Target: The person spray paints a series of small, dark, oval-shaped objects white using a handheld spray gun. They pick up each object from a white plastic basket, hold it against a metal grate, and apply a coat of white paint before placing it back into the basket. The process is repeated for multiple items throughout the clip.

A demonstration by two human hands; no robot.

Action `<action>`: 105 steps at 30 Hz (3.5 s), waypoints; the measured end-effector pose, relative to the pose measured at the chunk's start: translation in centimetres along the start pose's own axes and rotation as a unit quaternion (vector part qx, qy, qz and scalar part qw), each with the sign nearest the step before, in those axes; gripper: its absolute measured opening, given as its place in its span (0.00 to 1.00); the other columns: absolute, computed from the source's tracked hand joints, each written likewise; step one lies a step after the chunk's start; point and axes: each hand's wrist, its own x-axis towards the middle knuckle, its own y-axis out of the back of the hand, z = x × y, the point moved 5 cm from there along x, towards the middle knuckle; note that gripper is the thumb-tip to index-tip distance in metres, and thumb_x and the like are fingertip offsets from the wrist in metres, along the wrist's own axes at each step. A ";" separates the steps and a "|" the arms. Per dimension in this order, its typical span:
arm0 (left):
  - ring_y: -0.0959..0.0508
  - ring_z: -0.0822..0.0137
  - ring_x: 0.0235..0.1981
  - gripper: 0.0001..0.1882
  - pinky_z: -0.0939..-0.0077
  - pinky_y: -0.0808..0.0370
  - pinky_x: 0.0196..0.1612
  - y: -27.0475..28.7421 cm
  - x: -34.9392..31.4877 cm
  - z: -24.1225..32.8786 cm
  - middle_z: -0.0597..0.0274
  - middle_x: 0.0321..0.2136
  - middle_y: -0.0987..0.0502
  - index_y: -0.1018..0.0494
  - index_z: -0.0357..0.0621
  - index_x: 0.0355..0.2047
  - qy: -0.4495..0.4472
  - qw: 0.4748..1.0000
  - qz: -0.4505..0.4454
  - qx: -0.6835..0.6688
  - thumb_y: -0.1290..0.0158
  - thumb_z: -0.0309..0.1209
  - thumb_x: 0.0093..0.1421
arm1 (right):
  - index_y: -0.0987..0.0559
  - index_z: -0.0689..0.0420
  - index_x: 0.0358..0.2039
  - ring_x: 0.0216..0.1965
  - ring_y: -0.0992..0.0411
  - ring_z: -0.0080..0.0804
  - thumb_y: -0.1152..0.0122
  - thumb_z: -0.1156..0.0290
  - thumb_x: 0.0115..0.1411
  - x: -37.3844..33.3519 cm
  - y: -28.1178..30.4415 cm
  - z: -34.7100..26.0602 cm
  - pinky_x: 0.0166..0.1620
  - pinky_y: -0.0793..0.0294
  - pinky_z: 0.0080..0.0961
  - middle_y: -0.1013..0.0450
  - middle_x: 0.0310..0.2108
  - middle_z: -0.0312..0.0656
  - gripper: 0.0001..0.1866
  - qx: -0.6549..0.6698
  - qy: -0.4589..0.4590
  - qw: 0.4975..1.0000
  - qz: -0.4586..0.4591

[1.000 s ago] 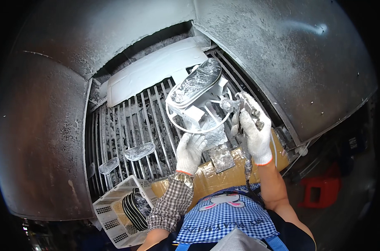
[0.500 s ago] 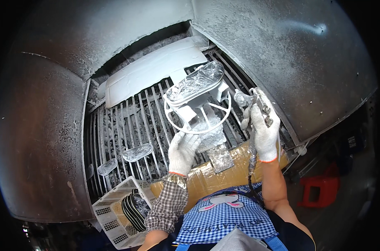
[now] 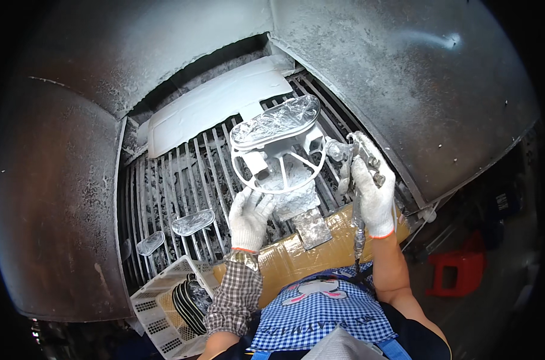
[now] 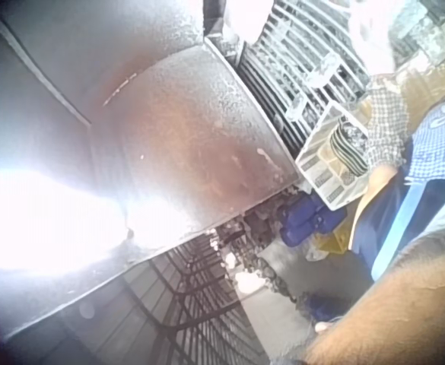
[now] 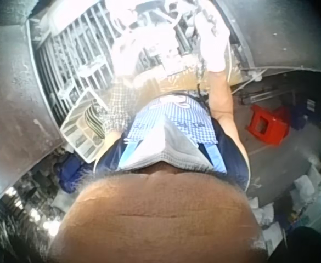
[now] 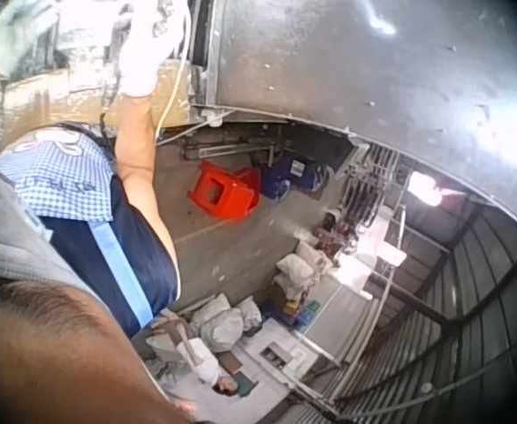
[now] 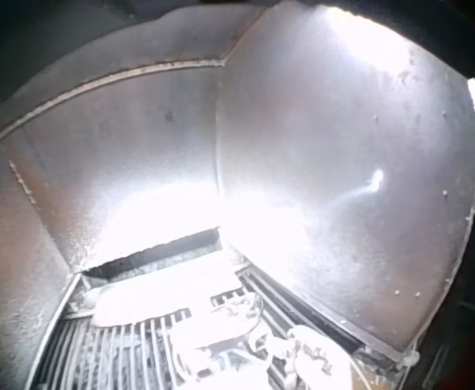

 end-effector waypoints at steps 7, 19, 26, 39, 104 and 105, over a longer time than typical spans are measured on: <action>0.22 0.38 0.56 0.22 0.40 0.23 0.60 0.5 0.4 1.0 0.42 0.55 0.22 0.27 0.38 0.52 -0.033 0.999 0.037 0.007 0.43 0.45 0.70 | 0.31 0.65 0.71 0.30 0.29 0.15 0.38 0.70 0.74 0.5 0.9 -0.6 0.32 0.26 0.14 0.24 0.34 0.34 0.28 -0.001 0.003 1.000 0.029; 0.21 0.40 0.55 0.28 0.41 0.20 0.55 1.6 2.0 3.2 0.43 0.56 0.23 0.34 0.38 0.61 -0.053 0.997 0.051 0.012 0.44 0.45 0.70 | 0.32 0.67 0.70 0.27 0.27 0.18 0.41 0.71 0.75 -1.4 0.9 -1.9 0.32 0.25 0.18 0.24 0.31 0.38 0.27 -0.049 0.005 0.999 -0.005; 0.23 0.39 0.58 0.27 0.40 0.21 0.57 2.0 3.2 5.0 0.41 0.58 0.25 0.35 0.38 0.60 -0.069 0.997 0.035 0.013 0.43 0.44 0.71 | 0.31 0.66 0.70 0.27 0.27 0.18 0.39 0.69 0.74 -1.3 1.6 -2.1 0.32 0.25 0.18 0.24 0.31 0.36 0.28 -0.060 0.023 0.998 0.009; 0.19 0.55 0.43 0.09 0.59 0.17 0.47 0.7 1.9 -2.3 0.51 0.42 0.20 0.25 0.43 0.41 -0.035 0.993 0.104 0.038 0.46 0.35 0.69 | 0.31 0.68 0.70 0.29 0.26 0.16 0.42 0.72 0.74 -4.1 1.3 -3.7 0.35 0.24 0.16 0.21 0.36 0.38 0.27 -0.090 0.016 0.996 -0.019; 0.20 0.50 0.54 0.26 0.54 0.22 0.60 -0.9 -1.1 -2.5 0.45 0.58 0.22 0.31 0.38 0.66 -0.015 0.999 0.030 -0.027 0.47 0.38 0.74 | 0.39 0.66 0.75 0.40 0.28 0.20 0.43 0.70 0.77 -4.8 9.0 5.0 0.45 0.21 0.22 0.24 0.56 0.45 0.31 -0.102 0.005 0.994 0.035; 0.20 0.52 0.54 0.25 0.54 0.23 0.60 -1.0 -1.0 -2.2 0.47 0.57 0.21 0.30 0.38 0.64 -0.019 0.999 0.017 -0.022 0.46 0.38 0.73 | 0.39 0.66 0.75 0.39 0.28 0.19 0.43 0.72 0.76 -5.0 9.7 6.1 0.45 0.22 0.23 0.24 0.56 0.45 0.31 -0.129 -0.002 0.991 0.030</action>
